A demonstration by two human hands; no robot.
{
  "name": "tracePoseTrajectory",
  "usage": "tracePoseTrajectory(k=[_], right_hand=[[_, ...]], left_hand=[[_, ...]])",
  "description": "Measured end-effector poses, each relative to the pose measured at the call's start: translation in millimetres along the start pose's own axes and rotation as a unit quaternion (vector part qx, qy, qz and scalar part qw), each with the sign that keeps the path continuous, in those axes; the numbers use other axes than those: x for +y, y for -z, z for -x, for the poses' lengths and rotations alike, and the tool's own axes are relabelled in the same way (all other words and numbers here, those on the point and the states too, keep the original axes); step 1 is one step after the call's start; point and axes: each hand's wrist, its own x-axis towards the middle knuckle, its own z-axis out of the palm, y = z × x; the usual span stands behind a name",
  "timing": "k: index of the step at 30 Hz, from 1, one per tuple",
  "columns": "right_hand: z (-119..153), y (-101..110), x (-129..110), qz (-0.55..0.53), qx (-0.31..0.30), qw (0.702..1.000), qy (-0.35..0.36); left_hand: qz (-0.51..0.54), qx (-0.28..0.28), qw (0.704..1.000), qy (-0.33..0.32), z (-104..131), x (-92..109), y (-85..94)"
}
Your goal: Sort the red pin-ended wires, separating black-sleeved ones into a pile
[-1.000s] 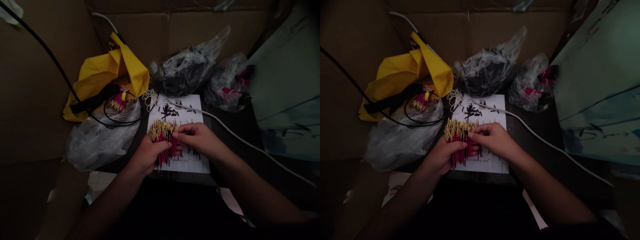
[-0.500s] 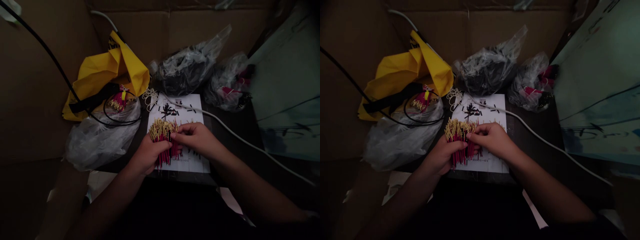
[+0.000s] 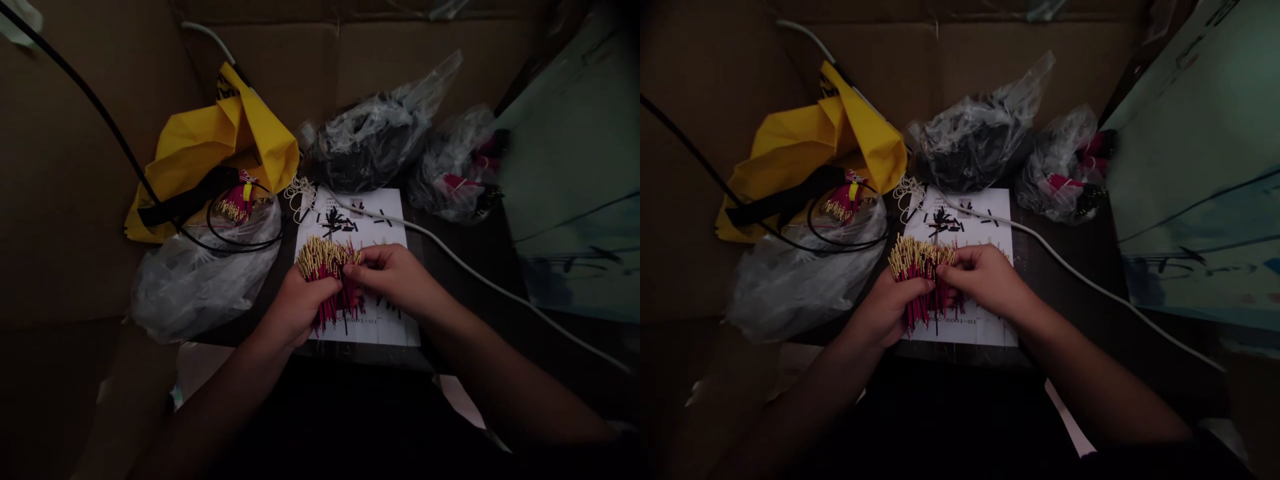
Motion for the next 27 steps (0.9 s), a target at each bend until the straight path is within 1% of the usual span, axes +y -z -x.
tracePoseTrajectory(k=[3, 5, 8, 11, 16, 22, 24, 27], right_hand=[[-0.1, 0.0, -0.7, -0.007, -0.005, 1.000, 0.003], [-0.3, -0.3, 0.2, -0.012, 0.007, 1.000, 0.008], [-0.7, 0.1, 0.9, 0.007, 0.034, 0.999, 0.021], [-1.3, 2.0, -2.6, 0.029, 0.039, 0.999, 0.017], [-4.1, 2.5, -17.2, 0.059, 0.029, 0.998, 0.002], [-11.2, -5.0, -38.6, 0.095, -0.012, 0.995, -0.024], [-13.8, -3.2, -45.7, 0.092, -0.007, 0.995, -0.028], [-19.1, 6.5, -51.7, 0.082, 0.023, 0.996, -0.032]], left_hand=[[-0.004, 0.013, 1.000, -0.021, -1.0, -0.5, -2.1], [0.003, 0.025, 0.999, -0.028, -1.8, -2.1, -3.2], [0.018, 0.044, 0.998, -0.034, -2.5, -5.3, -4.3], [0.030, 0.055, 0.997, -0.038, -1.8, -6.9, -4.4], [0.059, 0.050, 0.996, -0.039, 0.3, -5.3, -1.9], [0.097, 0.058, 0.992, -0.049, 0.7, -3.0, 3.0], [0.100, 0.070, 0.992, -0.040, 0.4, -0.4, 6.7], [0.106, 0.107, 0.988, -0.015, 0.0, 5.4, 16.0]])
